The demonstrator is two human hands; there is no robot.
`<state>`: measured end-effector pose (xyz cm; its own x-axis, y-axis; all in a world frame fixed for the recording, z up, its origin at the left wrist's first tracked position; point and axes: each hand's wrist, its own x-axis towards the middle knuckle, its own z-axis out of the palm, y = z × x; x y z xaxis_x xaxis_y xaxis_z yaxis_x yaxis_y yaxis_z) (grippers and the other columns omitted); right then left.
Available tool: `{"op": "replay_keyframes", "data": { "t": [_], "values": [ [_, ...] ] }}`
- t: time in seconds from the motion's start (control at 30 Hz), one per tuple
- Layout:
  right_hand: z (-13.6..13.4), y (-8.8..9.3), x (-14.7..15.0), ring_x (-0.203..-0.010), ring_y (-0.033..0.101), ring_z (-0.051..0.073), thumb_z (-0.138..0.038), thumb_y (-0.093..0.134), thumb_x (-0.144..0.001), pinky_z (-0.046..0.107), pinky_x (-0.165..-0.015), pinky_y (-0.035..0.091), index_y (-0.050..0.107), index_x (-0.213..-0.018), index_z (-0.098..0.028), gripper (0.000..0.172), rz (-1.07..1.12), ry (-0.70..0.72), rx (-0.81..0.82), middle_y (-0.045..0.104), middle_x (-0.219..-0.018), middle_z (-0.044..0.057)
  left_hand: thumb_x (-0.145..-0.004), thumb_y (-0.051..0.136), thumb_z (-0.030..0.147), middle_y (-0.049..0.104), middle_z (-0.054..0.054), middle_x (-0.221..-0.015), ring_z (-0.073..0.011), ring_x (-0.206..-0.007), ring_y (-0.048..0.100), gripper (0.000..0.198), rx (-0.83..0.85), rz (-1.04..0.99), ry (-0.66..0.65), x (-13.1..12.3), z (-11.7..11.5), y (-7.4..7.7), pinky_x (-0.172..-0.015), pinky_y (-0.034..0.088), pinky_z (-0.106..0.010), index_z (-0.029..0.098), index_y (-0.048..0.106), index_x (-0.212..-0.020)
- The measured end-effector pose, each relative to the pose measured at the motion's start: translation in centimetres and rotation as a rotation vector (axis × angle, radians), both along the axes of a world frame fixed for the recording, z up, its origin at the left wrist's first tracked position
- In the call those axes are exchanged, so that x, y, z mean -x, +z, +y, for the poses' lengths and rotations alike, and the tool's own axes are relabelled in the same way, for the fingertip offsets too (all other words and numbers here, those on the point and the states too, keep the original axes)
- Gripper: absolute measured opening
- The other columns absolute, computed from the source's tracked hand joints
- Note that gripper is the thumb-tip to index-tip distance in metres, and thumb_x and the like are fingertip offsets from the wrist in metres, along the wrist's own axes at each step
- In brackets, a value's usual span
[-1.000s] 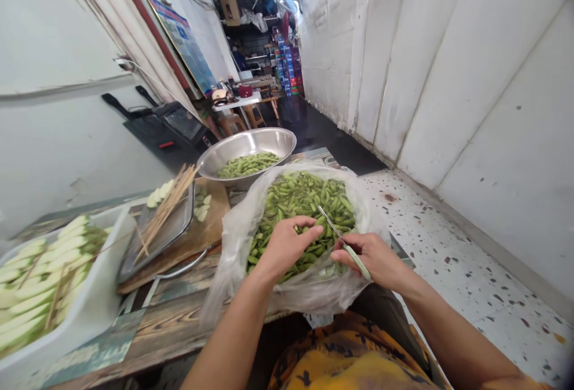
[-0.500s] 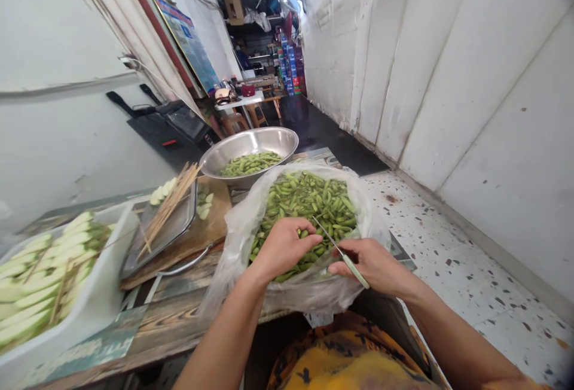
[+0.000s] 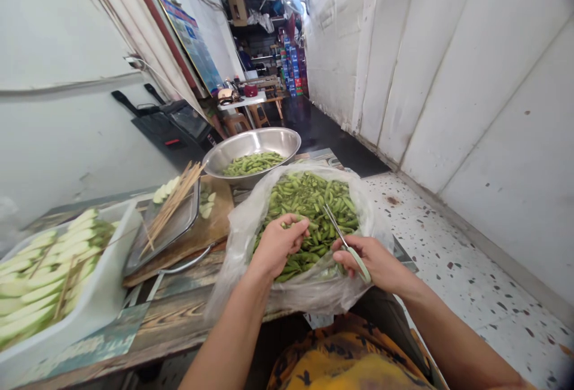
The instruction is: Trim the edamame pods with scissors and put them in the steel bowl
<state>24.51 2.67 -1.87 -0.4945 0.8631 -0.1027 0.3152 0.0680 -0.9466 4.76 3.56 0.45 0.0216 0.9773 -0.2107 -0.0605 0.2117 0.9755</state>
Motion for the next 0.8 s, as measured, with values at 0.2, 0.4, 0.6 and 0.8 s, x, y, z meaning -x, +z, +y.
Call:
{"op": "replay_keyframes", "data": {
  "t": [0.2,0.4,0.6,0.8],
  "values": [
    [0.0,-0.2,0.5,-0.055,0.056,0.015,-0.057,0.054,-0.081,0.023,-0.051,0.04,0.061,-0.091,-0.016,0.043,0.009,0.05,0.033,0.056,-0.057,-0.001,-0.065,0.072,0.03,0.058,0.0,-0.064,-0.0014,-0.044,0.035,0.026,0.003,-0.246,0.01,-0.6,-0.5,-0.2,-0.038,0.018,-0.014,0.012,0.054,-0.073],
    [0.0,0.0,1.0,-0.052,0.054,0.014,-0.055,0.056,-0.081,0.022,-0.05,0.039,0.063,-0.085,-0.016,0.04,-0.02,0.062,-0.025,0.057,-0.056,-0.001,-0.064,0.073,0.03,0.06,-0.001,-0.066,-0.0012,-0.043,0.036,0.028,0.027,-0.276,0.002,-1.3,-0.8,-0.5,-0.037,0.019,-0.013,0.013,0.053,-0.073],
    [-0.3,-0.4,1.2,-0.039,0.046,0.01,-0.051,0.058,-0.079,0.02,-0.039,0.032,0.05,-0.061,-0.017,0.039,0.041,0.002,0.058,0.048,-0.047,-0.004,-0.067,0.07,0.027,0.06,-0.002,-0.064,-0.0011,-0.043,0.036,0.023,0.036,-0.3,0.032,-0.9,-0.8,-0.8,-0.035,0.019,-0.012,0.012,0.053,-0.07],
    [0.1,-0.2,0.1,-0.041,0.047,0.009,-0.051,0.059,-0.079,0.019,-0.041,0.034,0.058,-0.082,-0.016,0.035,0.188,-0.079,0.128,0.052,-0.05,-0.004,-0.065,0.055,0.013,0.066,-0.008,-0.075,-0.0106,-0.063,0.06,0.003,0.176,-0.496,0.207,0.2,0.8,0.0,-0.053,0.047,-0.018,0.013,0.052,-0.064]
  ]
}}
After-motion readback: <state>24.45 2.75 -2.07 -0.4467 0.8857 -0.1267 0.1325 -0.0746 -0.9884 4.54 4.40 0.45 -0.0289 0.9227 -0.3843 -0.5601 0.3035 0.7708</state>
